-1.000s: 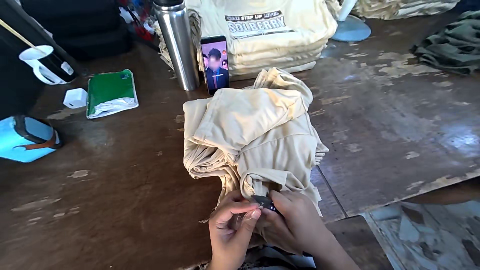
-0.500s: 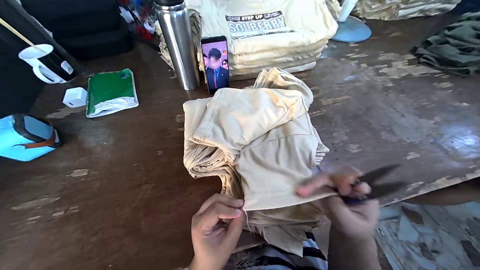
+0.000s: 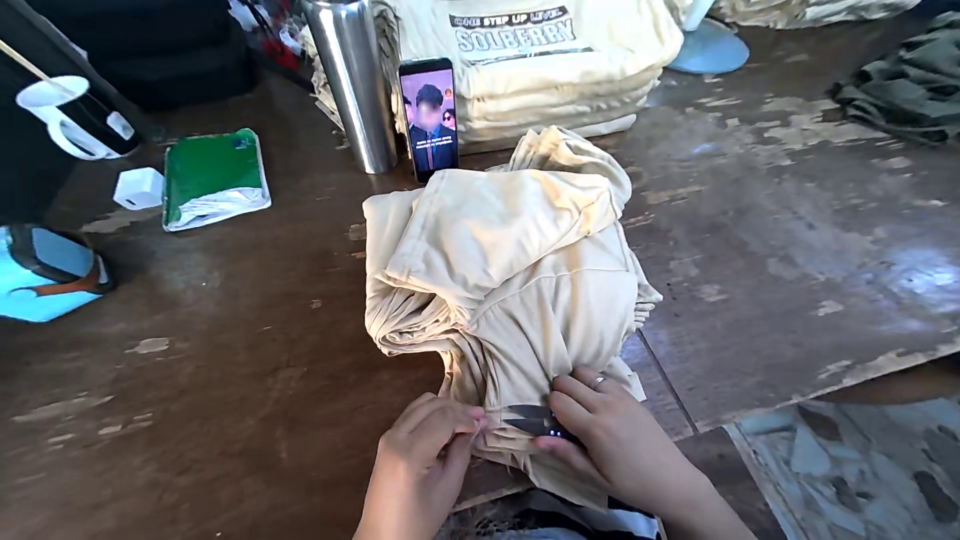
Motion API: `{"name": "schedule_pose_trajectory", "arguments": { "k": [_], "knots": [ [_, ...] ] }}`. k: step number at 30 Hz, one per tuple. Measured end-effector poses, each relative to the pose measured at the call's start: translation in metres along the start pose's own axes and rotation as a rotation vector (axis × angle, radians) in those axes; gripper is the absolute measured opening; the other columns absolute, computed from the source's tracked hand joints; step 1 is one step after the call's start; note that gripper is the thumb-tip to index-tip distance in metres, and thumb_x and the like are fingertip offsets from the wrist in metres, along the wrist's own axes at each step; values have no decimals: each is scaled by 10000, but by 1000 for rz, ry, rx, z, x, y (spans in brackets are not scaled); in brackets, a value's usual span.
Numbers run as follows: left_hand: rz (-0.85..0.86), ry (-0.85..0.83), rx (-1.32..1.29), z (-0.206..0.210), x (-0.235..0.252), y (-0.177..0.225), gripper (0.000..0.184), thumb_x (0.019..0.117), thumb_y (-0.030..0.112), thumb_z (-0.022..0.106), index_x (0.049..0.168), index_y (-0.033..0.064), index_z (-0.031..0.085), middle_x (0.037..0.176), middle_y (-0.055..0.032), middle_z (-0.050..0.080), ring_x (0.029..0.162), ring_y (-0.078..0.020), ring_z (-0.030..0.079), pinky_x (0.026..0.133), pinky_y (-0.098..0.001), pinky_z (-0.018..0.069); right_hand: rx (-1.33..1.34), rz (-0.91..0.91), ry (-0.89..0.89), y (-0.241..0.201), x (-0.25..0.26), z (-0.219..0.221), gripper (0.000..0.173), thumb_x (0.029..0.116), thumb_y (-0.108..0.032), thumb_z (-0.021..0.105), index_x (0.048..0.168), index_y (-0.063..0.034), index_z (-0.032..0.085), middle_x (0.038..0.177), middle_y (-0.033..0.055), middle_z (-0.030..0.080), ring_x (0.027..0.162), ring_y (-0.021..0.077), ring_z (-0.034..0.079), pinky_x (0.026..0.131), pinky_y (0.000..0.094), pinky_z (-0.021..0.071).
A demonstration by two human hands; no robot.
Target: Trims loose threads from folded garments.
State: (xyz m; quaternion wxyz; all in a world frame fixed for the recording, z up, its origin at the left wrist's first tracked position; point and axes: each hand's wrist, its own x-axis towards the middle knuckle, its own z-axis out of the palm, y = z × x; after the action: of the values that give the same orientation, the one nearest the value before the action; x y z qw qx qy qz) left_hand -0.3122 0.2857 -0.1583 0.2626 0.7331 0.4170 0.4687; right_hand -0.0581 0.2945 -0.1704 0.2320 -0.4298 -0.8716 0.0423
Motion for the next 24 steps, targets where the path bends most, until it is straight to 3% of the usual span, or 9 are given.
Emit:
{"name": "schedule_pose_trajectory", "arguments": {
  "k": [7,17,24],
  "knots": [
    [-75,-116,-201,7,-6,1,66,986,60,596,1001,63,532,1031,-38,654,896,7,638,765,-112,538,-61,13,16,-4,1,3,570,1077,-546,323,805,-137,613,767,39,606,754,254,610,596,380,488],
    [-54,-94,-203,7,-5,0,74,999,75,591,1003,69,517,1017,-34,648,895,7,633,767,-112,532,-85,42,17,-7,5,3,620,1075,-561,283,804,-127,634,757,48,636,749,263,646,590,400,512],
    [-60,-70,-219,5,-6,-2,77,1002,75,583,1025,81,510,1034,-22,633,891,21,622,759,-99,525,8,0,-21,2,1,-1,610,1079,-570,270,855,-131,629,797,42,628,786,247,635,654,395,525]
  ]
}}
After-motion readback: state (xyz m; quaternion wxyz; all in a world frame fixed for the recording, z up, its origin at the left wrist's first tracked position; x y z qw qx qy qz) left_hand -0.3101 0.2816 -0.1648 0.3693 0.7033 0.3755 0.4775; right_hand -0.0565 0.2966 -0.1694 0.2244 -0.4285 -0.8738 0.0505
